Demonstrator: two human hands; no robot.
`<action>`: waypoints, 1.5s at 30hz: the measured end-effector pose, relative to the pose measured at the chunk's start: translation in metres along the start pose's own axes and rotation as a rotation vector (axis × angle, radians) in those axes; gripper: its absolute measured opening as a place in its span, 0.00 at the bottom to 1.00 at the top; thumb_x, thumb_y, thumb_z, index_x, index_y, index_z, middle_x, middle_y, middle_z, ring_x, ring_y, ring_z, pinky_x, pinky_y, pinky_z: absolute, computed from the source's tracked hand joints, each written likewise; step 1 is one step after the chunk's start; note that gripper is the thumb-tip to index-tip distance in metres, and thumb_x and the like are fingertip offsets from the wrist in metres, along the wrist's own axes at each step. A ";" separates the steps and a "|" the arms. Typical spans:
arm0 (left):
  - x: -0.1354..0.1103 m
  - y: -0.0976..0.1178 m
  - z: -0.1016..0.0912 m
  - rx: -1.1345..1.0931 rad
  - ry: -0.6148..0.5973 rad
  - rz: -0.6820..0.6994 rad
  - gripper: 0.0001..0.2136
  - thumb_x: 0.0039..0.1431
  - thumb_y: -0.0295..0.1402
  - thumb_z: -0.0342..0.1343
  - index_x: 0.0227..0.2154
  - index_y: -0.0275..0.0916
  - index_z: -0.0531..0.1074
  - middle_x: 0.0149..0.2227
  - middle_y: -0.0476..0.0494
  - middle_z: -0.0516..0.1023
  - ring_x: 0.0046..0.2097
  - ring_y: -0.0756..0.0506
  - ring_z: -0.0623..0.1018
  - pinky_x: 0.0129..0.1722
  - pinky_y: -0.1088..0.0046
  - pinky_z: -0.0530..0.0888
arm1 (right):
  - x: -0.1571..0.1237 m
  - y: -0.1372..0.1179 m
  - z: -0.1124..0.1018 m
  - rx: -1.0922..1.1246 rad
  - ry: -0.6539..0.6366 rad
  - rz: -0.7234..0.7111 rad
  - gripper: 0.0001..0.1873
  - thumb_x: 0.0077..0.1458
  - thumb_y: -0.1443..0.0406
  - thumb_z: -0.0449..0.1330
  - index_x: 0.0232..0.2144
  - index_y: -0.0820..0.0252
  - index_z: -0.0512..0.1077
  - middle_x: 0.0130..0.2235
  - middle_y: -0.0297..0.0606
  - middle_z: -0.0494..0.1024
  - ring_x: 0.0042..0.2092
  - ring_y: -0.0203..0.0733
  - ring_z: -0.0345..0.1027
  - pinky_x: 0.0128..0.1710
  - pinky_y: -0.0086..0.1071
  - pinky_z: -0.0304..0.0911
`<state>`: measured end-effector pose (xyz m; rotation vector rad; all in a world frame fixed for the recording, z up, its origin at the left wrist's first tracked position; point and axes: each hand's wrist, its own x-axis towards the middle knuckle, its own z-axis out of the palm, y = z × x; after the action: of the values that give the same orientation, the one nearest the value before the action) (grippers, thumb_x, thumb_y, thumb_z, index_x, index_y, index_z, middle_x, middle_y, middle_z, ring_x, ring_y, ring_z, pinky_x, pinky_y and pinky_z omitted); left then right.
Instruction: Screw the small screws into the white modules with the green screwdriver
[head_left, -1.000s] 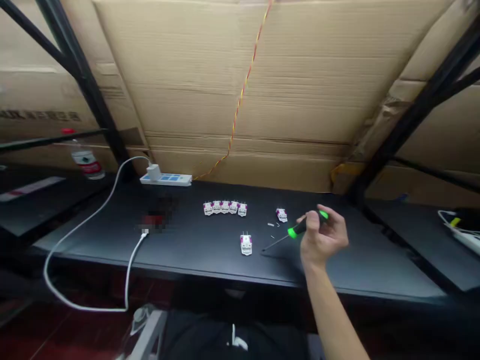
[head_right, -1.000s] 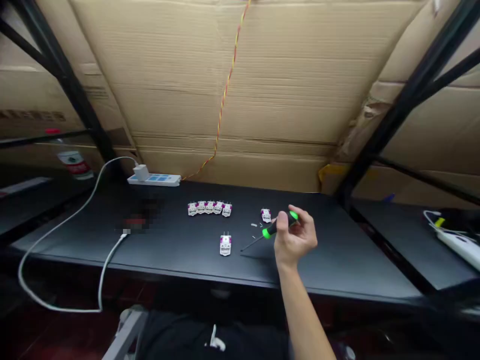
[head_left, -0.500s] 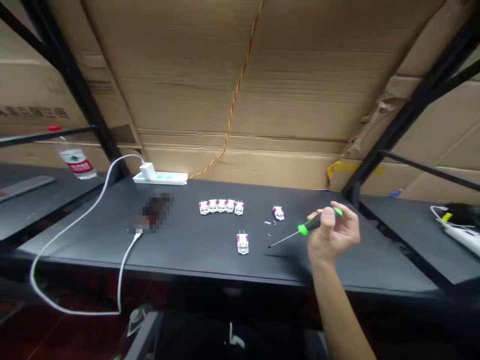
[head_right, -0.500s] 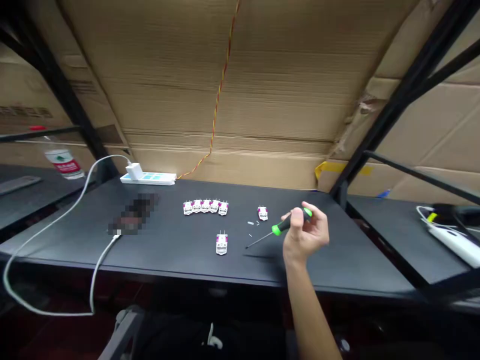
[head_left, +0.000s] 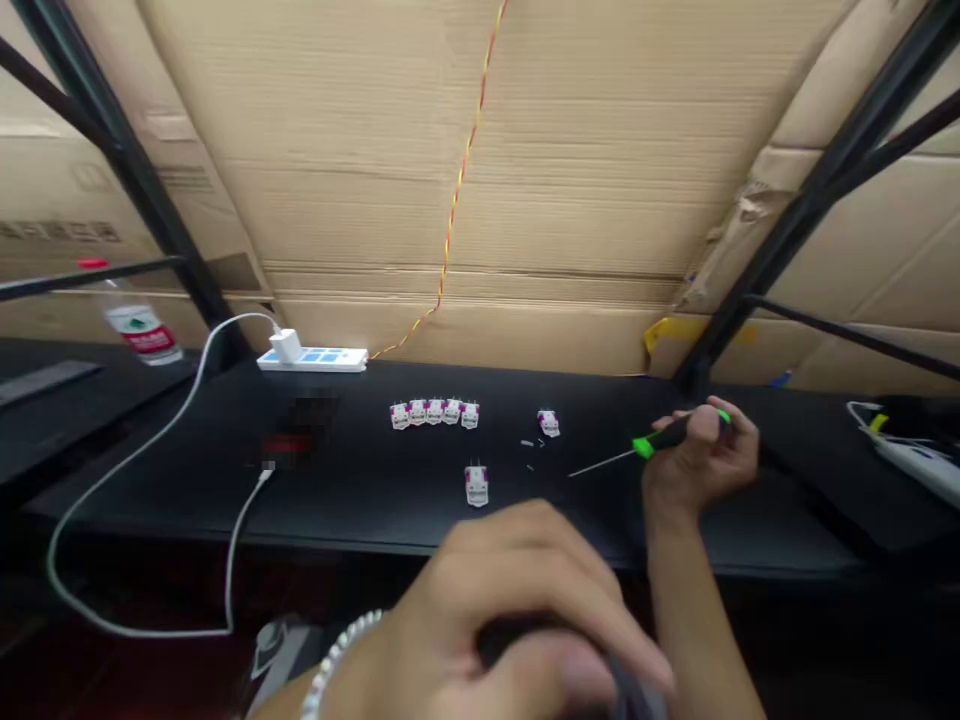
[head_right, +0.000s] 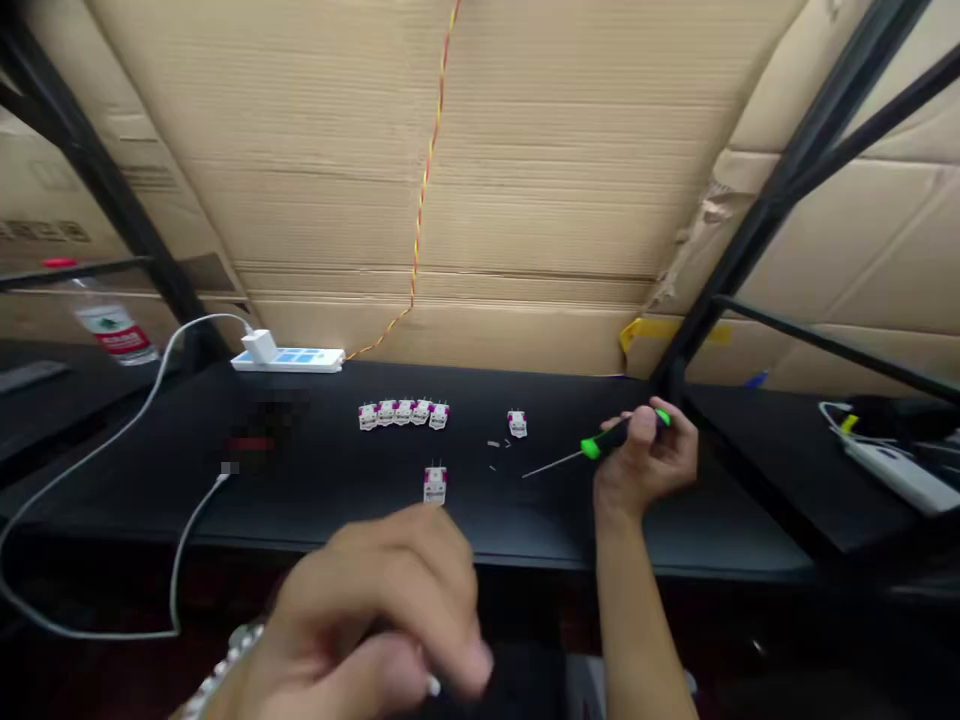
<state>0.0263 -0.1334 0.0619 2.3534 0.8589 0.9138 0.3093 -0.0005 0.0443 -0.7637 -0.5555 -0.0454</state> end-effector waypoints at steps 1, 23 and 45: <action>0.029 -0.008 0.001 0.041 -0.026 -0.012 0.08 0.74 0.36 0.57 0.50 0.44 0.79 0.52 0.42 0.81 0.50 0.42 0.81 0.53 0.62 0.79 | 0.002 0.001 -0.001 -0.002 0.012 0.012 0.16 0.49 0.56 0.68 0.36 0.59 0.73 0.26 0.26 0.71 0.23 0.33 0.67 0.19 0.27 0.66; 0.130 -0.079 0.056 0.638 -0.341 -0.176 0.12 0.61 0.16 0.52 0.42 0.29 0.79 0.46 0.29 0.82 0.51 0.35 0.81 0.54 0.60 0.76 | 0.003 0.001 -0.003 -0.015 0.002 0.047 0.17 0.48 0.57 0.70 0.37 0.60 0.75 0.27 0.27 0.73 0.23 0.34 0.69 0.19 0.29 0.69; 0.086 -0.090 0.013 0.448 -0.210 -0.124 0.12 0.70 0.23 0.51 0.41 0.40 0.81 0.44 0.41 0.82 0.48 0.41 0.79 0.51 0.65 0.74 | -0.002 0.000 -0.001 -0.009 -0.069 0.074 0.18 0.49 0.56 0.71 0.38 0.60 0.76 0.26 0.26 0.74 0.20 0.33 0.71 0.20 0.28 0.68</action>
<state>0.0514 -0.0139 0.0345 2.6680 1.2039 0.4438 0.3076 -0.0015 0.0428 -0.7964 -0.5921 0.0472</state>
